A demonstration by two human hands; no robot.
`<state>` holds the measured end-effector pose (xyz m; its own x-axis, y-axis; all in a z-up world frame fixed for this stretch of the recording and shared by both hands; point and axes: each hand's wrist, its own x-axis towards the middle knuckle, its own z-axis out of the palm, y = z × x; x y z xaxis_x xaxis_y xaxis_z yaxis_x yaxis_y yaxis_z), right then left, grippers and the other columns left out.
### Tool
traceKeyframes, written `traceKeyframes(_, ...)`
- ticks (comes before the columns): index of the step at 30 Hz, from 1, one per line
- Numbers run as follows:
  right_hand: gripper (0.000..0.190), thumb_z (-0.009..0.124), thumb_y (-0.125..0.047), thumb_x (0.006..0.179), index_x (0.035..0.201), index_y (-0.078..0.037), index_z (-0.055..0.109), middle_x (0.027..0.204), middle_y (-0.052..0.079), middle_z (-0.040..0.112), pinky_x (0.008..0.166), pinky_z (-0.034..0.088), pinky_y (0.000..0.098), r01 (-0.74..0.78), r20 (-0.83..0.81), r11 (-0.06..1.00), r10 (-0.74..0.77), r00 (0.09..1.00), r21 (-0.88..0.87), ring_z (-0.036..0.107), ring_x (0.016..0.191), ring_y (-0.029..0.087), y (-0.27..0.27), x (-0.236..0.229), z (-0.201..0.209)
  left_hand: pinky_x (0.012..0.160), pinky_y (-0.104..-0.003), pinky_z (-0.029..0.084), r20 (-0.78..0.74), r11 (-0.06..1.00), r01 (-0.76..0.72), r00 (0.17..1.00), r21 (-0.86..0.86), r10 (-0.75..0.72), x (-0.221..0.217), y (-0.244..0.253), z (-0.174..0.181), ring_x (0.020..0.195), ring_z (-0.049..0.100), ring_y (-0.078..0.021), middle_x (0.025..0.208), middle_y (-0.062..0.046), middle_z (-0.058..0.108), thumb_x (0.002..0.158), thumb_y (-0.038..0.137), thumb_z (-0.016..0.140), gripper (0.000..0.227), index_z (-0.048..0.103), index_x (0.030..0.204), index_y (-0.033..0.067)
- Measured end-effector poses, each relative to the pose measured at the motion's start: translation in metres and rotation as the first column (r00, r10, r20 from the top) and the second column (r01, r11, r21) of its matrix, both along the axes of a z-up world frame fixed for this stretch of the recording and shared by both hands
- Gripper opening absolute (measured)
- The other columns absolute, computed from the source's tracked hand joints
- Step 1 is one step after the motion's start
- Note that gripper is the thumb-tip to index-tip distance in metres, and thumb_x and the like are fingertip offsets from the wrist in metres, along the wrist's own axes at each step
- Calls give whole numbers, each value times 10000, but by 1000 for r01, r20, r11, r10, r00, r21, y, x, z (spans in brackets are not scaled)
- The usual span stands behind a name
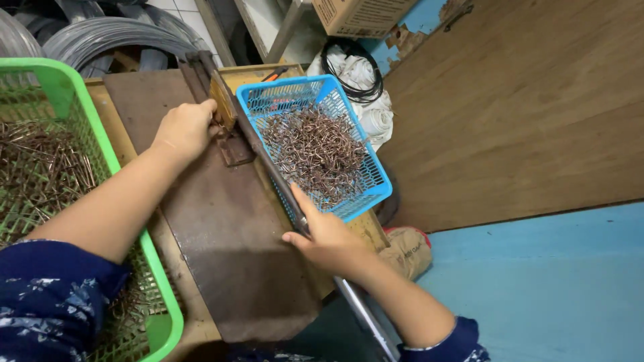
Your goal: Sorting metal nails from a large green basket into a smaller blue basket and operating a manual lever
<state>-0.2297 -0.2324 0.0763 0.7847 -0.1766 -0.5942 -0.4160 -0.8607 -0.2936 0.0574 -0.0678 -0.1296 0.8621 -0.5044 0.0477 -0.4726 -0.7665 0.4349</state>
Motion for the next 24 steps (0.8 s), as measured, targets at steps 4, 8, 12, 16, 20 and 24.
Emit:
traceKeyframes(4, 905, 609, -429, 1038, 1758, -422, 60, 1252, 304, 736, 1084, 541, 575, 4, -44, 1000, -5, 999, -27, 685, 1258, 491, 12, -12, -22, 900, -538, 653, -24, 1000, -8, 1000, -19, 7, -3, -2, 2, 1058, 795, -421, 1044, -163, 812, 985, 289, 804, 276, 646, 1161, 147)
traceKeyframes(8, 817, 560, -409, 1080, 1755, -420, 100, 1201, 311, 735, 1089, 535, 575, 43, 51, 999, -42, 998, -19, 683, 1245, 495, 12, -21, -53, 899, -535, 647, -26, 1000, -1, 1000, -21, 0, -3, -2, 8, 1051, 797, -422, 1034, -171, 816, 995, 284, 801, 281, 631, 1162, 136)
traceKeyframes(12, 792, 557, -395, 1098, 1758, -407, 118, 1142, 301, 732, 1085, 537, 562, 53, 122, 996, -45, 991, -64, 693, 1222, 482, 14, -26, -70, 905, -539, 645, -38, 999, 8, 999, -43, -9, 0, 0, 2, 1067, 794, -418, 1034, -172, 816, 980, 254, 817, 283, 644, 1176, 147)
traceKeyframes(16, 789, 539, -368, 1099, 1759, -387, 109, 1139, 308, 734, 1078, 538, 574, 43, 131, 996, -33, 991, -79, 700, 1208, 486, 13, -23, -75, 929, -602, 653, 23, 996, 7, 1000, -93, -5, -24, -3, 32, 1168, 677, -504, 1173, -279, 644, 805, 223, 955, 673, 497, 1249, 7)
traceKeyframes(20, 781, 548, -335, 1084, 1750, -277, 142, 1171, 354, 725, 1069, 535, 613, 46, 124, 996, -37, 992, -70, 699, 1204, 516, 9, -22, -86, 1162, -606, 403, 256, 967, 166, 960, -193, -114, -93, -36, 76, 1339, 487, -448, 1319, -229, 521, 944, 224, 673, 479, 534, 1338, -10)
traceKeyframes(24, 690, 572, -413, 1056, 1671, -250, 306, 1175, 286, 759, 1045, 548, 620, 57, 101, 990, -43, 994, -131, 727, 1182, 474, -4, -19, -114, 1208, -762, 229, 341, 789, 563, 812, -245, -474, -128, -83, 63, 1452, 448, -442, 1413, -283, 536, 1075, 620, 443, 713, 469, 1447, 13)
